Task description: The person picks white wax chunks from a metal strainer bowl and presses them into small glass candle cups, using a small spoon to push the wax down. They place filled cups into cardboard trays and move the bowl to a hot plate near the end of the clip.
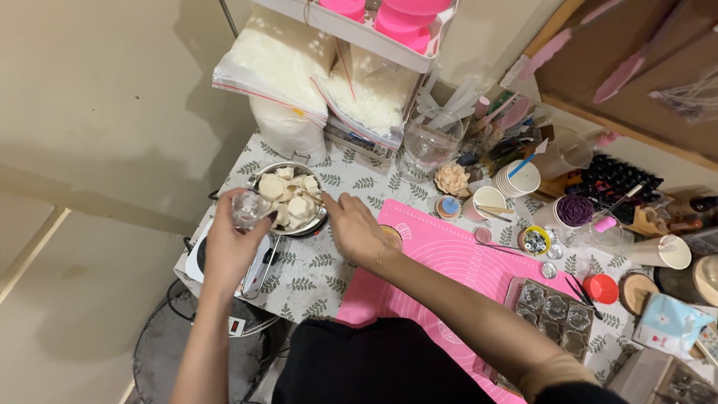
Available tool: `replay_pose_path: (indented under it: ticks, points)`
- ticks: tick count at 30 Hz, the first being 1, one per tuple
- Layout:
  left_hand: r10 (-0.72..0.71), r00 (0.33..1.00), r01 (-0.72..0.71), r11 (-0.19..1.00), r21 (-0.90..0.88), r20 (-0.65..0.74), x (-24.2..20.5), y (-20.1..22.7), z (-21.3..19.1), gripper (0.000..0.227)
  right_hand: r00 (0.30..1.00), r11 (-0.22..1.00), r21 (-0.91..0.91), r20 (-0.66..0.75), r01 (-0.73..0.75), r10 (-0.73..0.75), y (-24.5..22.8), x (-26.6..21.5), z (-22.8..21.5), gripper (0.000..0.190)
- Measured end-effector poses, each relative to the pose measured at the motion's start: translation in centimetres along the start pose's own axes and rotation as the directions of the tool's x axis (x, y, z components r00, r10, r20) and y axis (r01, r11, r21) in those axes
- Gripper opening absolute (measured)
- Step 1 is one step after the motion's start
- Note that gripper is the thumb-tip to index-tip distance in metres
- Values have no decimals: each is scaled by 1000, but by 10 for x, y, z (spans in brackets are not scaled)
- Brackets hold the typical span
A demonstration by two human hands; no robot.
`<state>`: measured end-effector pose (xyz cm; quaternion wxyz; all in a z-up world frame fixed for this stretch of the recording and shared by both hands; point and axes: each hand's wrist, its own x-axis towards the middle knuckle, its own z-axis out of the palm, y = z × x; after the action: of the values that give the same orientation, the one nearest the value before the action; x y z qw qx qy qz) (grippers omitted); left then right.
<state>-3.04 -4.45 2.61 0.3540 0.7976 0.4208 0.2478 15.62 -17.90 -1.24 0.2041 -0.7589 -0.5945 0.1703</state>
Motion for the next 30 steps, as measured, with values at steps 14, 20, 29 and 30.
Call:
replay_pose_path:
  ticks: [14,20,29,30]
  points:
    - [-90,996,88,992,-93,-18,6,25,21,46,959,972,-143,-189,187,-212,-42,1,-42,42]
    - [101,993,-106,990,-96,-59,16,12,20,50,952,963,-215,-220,165,-213,-46,7,-43,48]
    - [-6,998,19,975,-223,58,23,20,11,50,966,940,-281,-118,192,-232,-50,16,-42,49]
    - [-7,998,19,975,-221,57,24,22,11,50,965,941,-279,-118,193,-233,-50,18,-42,49]
